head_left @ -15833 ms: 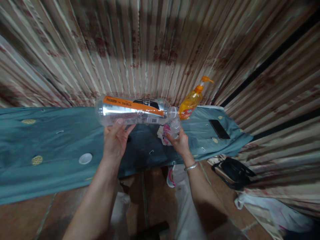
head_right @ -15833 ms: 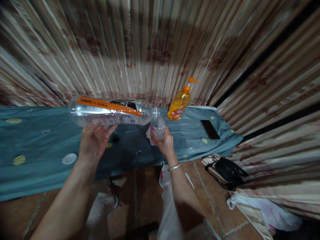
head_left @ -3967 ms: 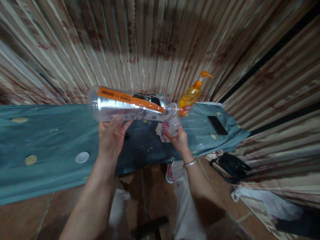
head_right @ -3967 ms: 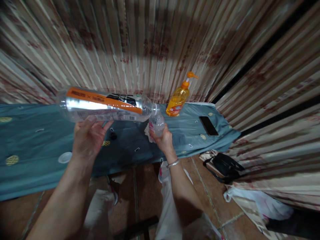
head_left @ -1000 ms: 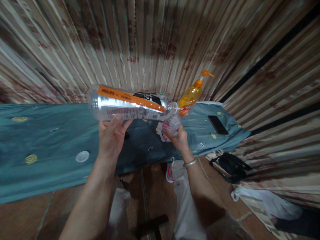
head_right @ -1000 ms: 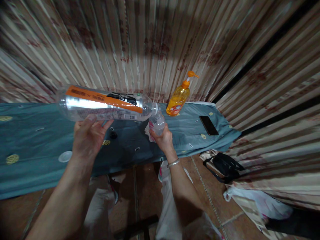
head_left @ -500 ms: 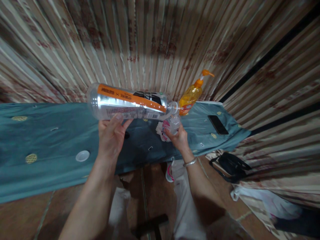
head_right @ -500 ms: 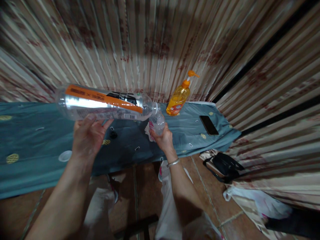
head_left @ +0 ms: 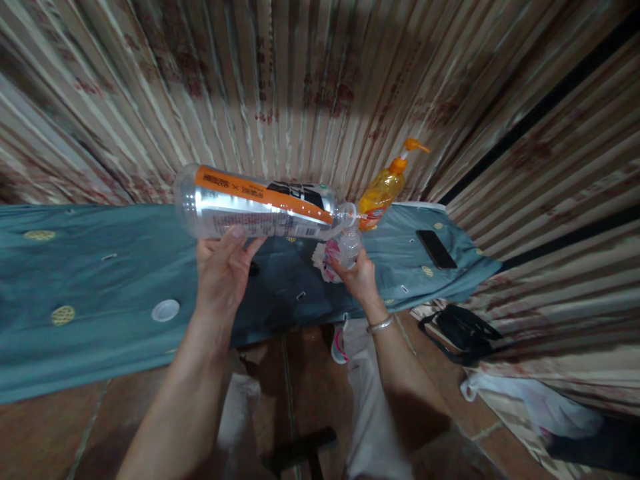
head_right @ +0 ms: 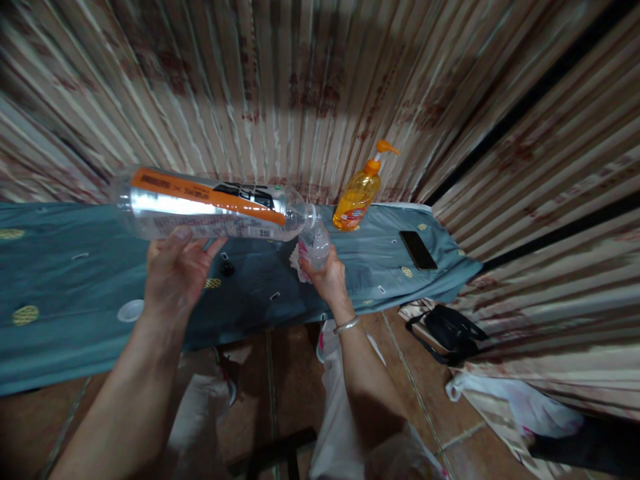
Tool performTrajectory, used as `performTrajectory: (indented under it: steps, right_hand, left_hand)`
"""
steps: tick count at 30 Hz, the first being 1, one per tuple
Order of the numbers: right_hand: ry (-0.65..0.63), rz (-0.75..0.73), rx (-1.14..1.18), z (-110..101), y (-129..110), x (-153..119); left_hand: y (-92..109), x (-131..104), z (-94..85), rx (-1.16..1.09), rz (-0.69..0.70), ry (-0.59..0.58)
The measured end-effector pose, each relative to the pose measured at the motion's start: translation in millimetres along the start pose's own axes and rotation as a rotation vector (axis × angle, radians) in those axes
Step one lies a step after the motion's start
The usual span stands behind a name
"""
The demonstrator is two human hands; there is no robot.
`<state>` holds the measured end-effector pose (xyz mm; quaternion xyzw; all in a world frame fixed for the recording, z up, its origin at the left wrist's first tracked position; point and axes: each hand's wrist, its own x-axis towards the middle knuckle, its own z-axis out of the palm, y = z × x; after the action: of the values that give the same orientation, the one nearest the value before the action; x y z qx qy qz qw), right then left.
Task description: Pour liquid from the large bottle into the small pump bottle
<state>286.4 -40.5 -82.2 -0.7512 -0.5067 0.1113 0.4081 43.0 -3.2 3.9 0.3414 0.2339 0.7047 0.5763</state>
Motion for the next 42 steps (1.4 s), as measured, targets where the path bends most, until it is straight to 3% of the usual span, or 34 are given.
performTrajectory:
  steps: [42]
  right_hand:
    - [0.013, -0.015, -0.025, 2.7, 3.1, 1.3]
  left_hand:
    - [-0.1, 0.5, -3.2, 0.016, -0.01, 0.004]
